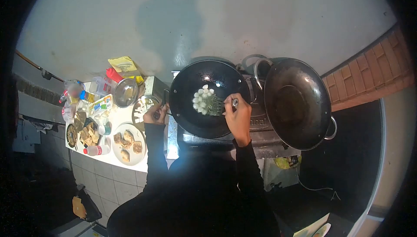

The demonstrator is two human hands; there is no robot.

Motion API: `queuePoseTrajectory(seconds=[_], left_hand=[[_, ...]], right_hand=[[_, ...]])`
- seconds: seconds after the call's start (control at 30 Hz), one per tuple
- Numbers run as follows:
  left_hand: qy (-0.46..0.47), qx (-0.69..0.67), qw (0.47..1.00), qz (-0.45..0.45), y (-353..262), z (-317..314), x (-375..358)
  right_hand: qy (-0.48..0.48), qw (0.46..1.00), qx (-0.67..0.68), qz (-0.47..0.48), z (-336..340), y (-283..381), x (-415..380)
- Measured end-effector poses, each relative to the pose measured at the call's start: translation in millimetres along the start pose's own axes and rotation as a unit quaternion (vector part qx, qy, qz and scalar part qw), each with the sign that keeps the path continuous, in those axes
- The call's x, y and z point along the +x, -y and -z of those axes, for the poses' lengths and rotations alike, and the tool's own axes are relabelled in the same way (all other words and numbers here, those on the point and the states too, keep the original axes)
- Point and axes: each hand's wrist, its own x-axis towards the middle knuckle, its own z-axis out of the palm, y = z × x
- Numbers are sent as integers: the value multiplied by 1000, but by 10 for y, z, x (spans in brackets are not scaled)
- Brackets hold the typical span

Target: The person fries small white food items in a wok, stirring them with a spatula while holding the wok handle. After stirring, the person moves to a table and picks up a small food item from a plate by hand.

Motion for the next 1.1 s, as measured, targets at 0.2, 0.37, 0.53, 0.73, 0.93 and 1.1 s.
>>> queuePoseTrajectory(seconds=[0.2, 0.37, 0.53, 0.73, 0.93, 1.1], left_hand=[[3, -10, 1000, 17, 12, 0, -8], [2, -5, 1000, 22, -25, -6, -1], [1, 4, 1000, 18, -36, 13, 2], [0, 9, 1000, 18, -89, 33, 22], [-5, 2, 1000, -14, -13, 40, 19], [-6, 8, 1000, -23, 22, 19, 21]], right_hand=[[-14, 998, 58, 17, 144, 166, 46], [-2, 1000, 7, 3, -44, -78, -3], [4, 996, 90, -6, 49, 150, 30], [37, 994, 84, 57, 94, 150, -55], [58, 992, 106, 32, 29, -149, -106], [-40, 988, 149, 31, 197, -150, 29]])
